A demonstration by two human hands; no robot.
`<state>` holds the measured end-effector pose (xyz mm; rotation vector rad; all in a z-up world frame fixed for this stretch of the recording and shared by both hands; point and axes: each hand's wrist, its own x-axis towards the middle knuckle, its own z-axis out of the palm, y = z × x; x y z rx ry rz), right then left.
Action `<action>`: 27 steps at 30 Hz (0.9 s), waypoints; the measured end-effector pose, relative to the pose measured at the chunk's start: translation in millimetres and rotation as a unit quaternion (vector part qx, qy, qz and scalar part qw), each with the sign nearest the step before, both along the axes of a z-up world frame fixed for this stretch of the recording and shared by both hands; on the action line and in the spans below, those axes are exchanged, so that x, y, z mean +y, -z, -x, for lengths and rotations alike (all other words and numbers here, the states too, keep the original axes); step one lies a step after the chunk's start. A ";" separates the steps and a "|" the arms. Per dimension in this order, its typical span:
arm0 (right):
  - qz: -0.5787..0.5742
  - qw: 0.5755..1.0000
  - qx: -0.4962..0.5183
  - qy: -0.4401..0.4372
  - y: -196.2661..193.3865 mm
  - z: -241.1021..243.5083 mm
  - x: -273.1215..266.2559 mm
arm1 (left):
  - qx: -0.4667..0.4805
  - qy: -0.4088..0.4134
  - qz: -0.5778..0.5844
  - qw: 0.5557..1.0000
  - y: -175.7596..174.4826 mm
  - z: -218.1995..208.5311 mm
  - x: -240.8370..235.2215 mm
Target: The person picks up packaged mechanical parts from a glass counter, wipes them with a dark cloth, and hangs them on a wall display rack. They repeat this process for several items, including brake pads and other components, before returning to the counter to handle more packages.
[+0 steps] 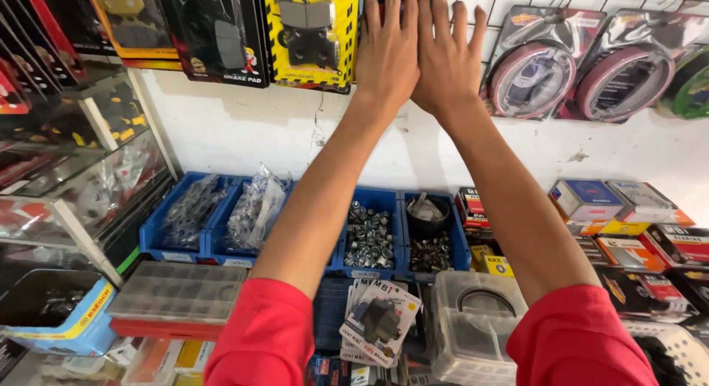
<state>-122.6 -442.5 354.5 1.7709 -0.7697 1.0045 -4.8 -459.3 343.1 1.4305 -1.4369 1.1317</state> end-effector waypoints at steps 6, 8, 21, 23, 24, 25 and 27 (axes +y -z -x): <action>0.011 0.999 0.046 0.003 -8.2 9.7 -1.0 | 0.027 0.109 -0.018 0.994 -1.7 -0.6 -4.0; -0.138 0.990 0.035 -0.005 -2.6 9.5 -1.7 | 0.027 0.192 0.058 0.979 8.8 3.5 -24.0; -0.315 0.918 0.208 -0.125 110.5 75.5 194.2 | 0.110 0.363 -0.233 0.895 148.7 -47.9 305.7; -0.507 0.829 0.236 -0.015 140.8 83.3 214.8 | 0.238 0.260 -0.297 0.887 175.5 -64.0 349.4; -0.509 0.827 0.238 -0.018 162.8 96.5 229.7 | 0.240 0.256 -0.300 0.887 200.2 -67.0 363.5; -0.499 0.835 0.211 -0.095 184.4 107.0 243.2 | 0.302 0.186 -0.274 0.894 222.9 -72.0 379.1; -0.487 0.835 0.181 -0.178 219.7 115.4 269.4 | 0.360 0.106 -0.244 0.894 257.2 -82.0 409.4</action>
